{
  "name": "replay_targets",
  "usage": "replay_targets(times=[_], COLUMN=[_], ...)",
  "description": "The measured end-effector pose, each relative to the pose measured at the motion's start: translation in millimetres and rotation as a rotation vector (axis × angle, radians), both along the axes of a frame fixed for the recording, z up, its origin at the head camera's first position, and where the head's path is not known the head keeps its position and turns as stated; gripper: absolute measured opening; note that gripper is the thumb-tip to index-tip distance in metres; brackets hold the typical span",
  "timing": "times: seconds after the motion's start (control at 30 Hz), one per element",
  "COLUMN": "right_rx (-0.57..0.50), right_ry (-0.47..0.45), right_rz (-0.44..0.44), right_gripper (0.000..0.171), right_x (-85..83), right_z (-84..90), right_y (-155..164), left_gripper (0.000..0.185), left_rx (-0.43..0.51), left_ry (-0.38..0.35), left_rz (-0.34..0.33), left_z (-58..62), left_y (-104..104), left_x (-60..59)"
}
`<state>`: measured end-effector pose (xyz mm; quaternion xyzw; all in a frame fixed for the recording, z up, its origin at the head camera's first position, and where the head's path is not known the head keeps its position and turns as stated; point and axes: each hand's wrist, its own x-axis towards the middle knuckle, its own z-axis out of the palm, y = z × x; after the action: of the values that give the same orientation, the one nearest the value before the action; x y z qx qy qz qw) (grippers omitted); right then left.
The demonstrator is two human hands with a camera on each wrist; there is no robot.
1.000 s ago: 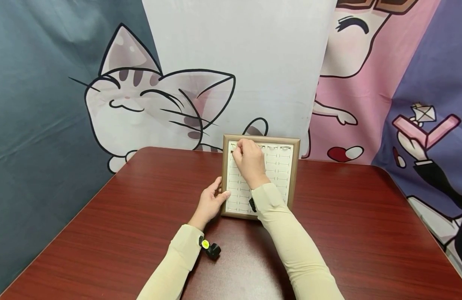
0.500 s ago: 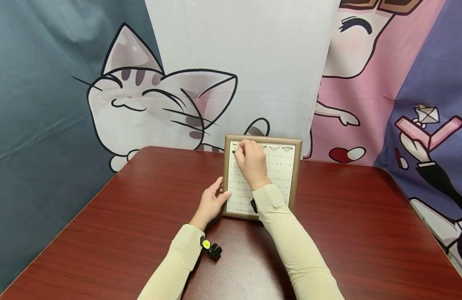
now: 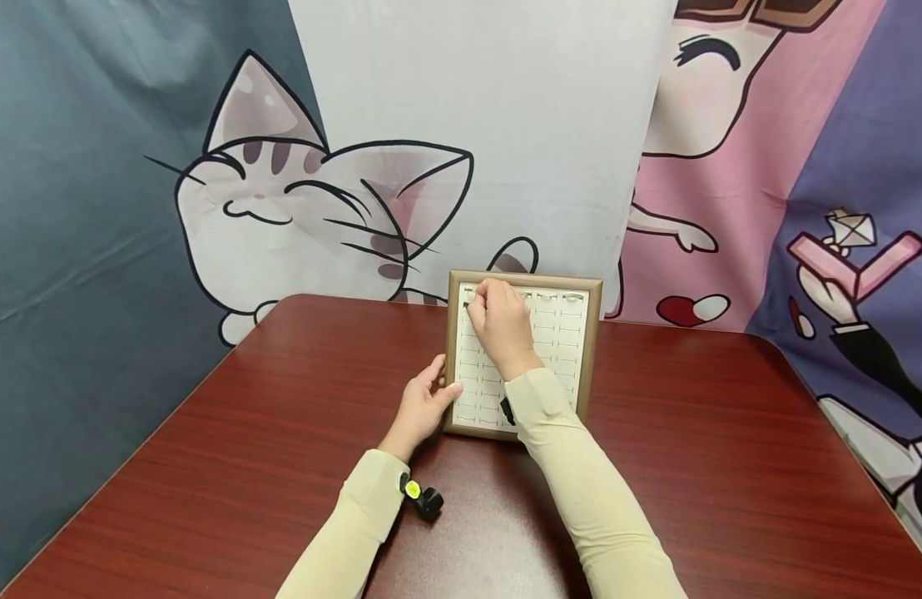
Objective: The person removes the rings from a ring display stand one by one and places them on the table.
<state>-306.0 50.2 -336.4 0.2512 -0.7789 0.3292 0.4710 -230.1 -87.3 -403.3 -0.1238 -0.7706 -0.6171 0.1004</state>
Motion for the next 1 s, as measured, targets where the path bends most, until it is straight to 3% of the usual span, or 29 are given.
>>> replay_targets(times=[0.5, 1.0], right_rx=[0.001, 0.012], right_ry=[-0.008, 0.042], right_rz=[0.045, 0.077], right_gripper=[0.008, 0.007], right_x=[2.6, 0.2], right_z=[-1.5, -6.5], right_y=[2.2, 4.5], left_gripper=[0.048, 0.048], left_rx=[0.004, -0.008], left_ry=[0.007, -0.003], left_rz=[0.004, 0.014], left_z=[-1.0, 2.9], left_y=[0.5, 1.2], left_x=[0.5, 3.1])
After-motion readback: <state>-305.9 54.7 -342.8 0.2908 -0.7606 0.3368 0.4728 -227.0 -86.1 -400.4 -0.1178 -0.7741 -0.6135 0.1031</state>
